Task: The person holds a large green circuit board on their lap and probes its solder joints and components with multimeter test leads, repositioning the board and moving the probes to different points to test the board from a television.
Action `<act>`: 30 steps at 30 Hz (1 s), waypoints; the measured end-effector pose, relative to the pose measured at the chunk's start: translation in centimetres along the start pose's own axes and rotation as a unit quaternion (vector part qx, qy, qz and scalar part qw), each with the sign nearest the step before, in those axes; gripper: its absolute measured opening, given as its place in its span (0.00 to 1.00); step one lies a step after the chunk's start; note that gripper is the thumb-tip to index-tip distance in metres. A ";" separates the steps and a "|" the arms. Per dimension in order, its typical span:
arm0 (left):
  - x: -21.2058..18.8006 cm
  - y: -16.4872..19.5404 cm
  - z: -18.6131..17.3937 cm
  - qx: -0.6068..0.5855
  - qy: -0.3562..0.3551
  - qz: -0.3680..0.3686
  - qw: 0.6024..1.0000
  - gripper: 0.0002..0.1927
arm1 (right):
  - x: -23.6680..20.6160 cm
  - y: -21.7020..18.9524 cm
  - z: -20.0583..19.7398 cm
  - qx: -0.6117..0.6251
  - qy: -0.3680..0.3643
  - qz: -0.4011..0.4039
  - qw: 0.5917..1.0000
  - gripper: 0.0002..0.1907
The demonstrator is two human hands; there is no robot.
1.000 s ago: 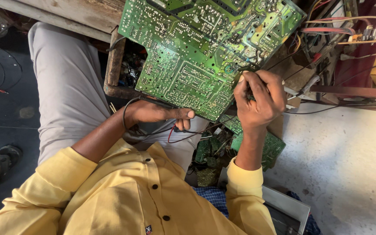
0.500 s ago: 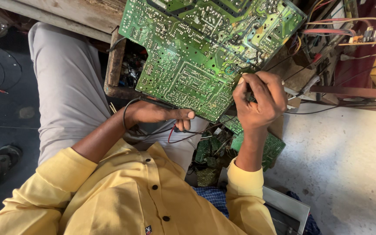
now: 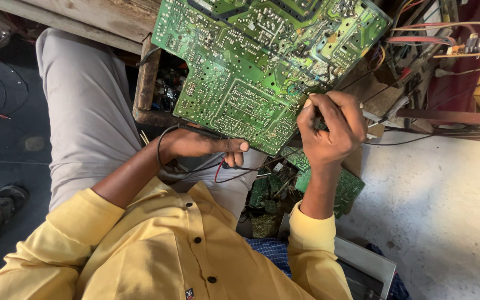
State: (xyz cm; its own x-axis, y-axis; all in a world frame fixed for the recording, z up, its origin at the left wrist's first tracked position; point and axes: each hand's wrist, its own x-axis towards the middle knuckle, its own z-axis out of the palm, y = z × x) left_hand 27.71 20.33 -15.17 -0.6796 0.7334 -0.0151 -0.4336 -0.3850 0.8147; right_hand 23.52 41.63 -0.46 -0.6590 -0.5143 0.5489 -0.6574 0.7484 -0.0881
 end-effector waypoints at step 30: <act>0.0 0.4 0.3 0.022 0.013 -0.027 0.999 0.20 | 0.2 -1.5 0.1 -0.037 0.016 0.049 0.998 0.09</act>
State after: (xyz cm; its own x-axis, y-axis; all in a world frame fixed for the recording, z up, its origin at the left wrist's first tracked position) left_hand 27.71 20.38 -14.68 -0.6717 0.7372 -0.0737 -0.4435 -0.3205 0.8370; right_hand 24.34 40.31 -0.28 -0.7058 -0.4250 0.5668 -0.5612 0.8237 -0.0812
